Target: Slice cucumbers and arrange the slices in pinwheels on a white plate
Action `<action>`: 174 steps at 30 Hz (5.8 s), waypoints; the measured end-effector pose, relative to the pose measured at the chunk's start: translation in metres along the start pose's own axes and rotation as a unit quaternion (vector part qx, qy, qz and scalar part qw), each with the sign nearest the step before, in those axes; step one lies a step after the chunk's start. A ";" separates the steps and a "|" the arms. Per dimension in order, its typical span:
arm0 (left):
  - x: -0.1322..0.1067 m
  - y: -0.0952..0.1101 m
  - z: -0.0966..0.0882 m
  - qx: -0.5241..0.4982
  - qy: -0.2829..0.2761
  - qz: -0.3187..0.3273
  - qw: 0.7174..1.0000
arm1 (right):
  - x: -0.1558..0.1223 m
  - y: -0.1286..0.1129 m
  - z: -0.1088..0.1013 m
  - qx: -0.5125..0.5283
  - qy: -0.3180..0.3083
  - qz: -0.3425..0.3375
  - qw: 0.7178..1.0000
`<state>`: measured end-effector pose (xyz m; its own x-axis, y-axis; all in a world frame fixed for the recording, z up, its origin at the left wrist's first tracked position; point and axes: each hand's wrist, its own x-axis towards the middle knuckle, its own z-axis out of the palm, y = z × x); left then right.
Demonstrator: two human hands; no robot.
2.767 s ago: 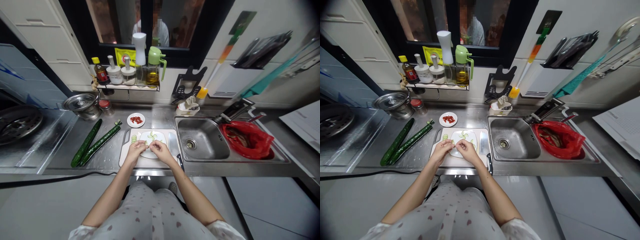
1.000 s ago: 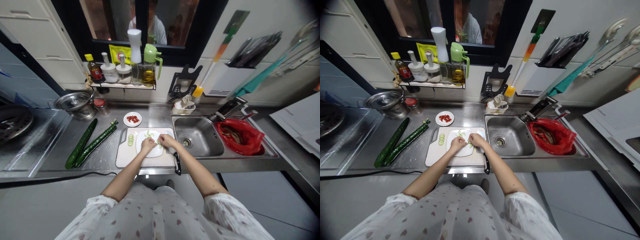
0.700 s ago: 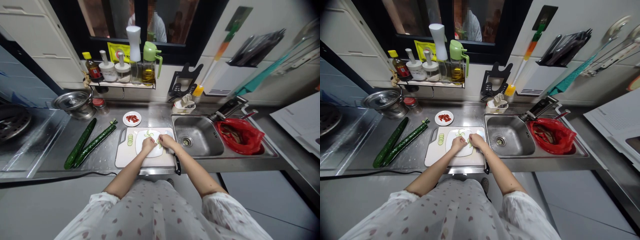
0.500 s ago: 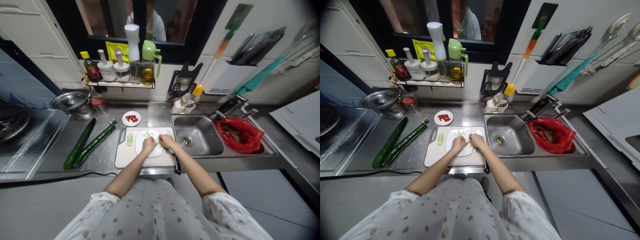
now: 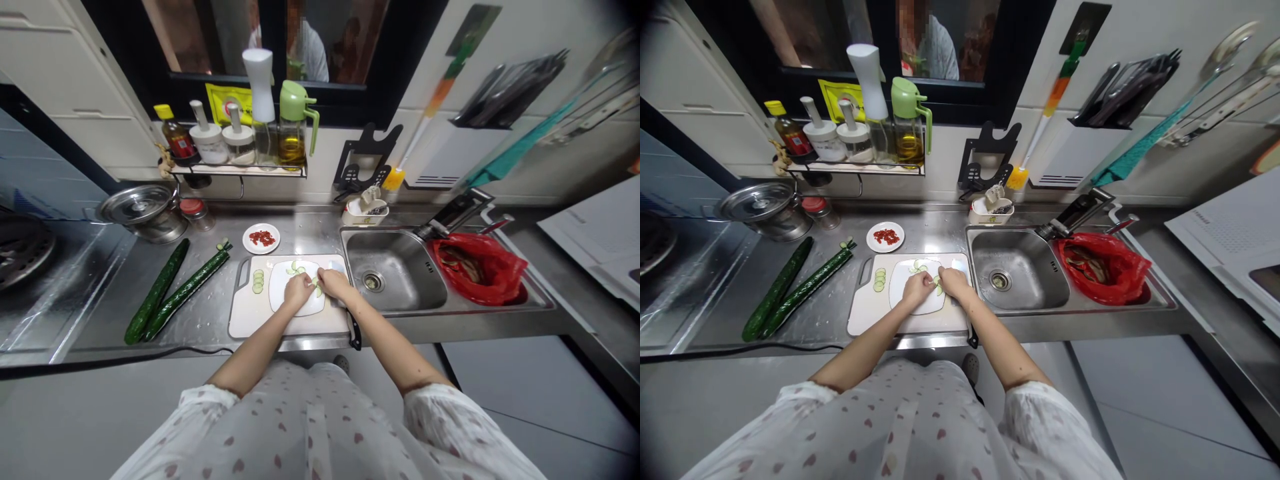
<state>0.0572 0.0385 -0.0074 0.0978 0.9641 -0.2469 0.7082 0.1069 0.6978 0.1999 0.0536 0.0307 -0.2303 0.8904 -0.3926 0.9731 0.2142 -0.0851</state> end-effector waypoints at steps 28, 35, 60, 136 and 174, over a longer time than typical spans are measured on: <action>0.004 -0.001 0.002 0.063 -0.012 0.038 0.997 | -0.044 -0.016 0.032 0.046 0.068 0.040 0.996; 0.002 -0.005 0.001 0.078 -0.009 0.046 0.996 | -0.044 -0.019 0.037 0.057 0.072 0.054 0.994; 0.001 -0.007 -0.003 0.064 0.007 0.007 0.998 | -0.040 -0.021 0.044 0.149 0.140 0.156 0.966; 0.003 -0.005 -0.007 0.107 0.008 0.051 0.993 | -0.044 -0.023 0.039 0.086 0.084 0.119 0.986; 0.007 -0.005 0.000 0.114 -0.012 0.055 0.992 | -0.045 -0.019 0.040 0.071 0.109 0.100 0.986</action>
<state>0.0543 0.0447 -0.0122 0.1987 0.9605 -0.1951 0.8316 -0.0599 0.5521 0.1921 -0.0068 0.0129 -0.0138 0.9777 -0.2095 0.9870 -0.0202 -0.1595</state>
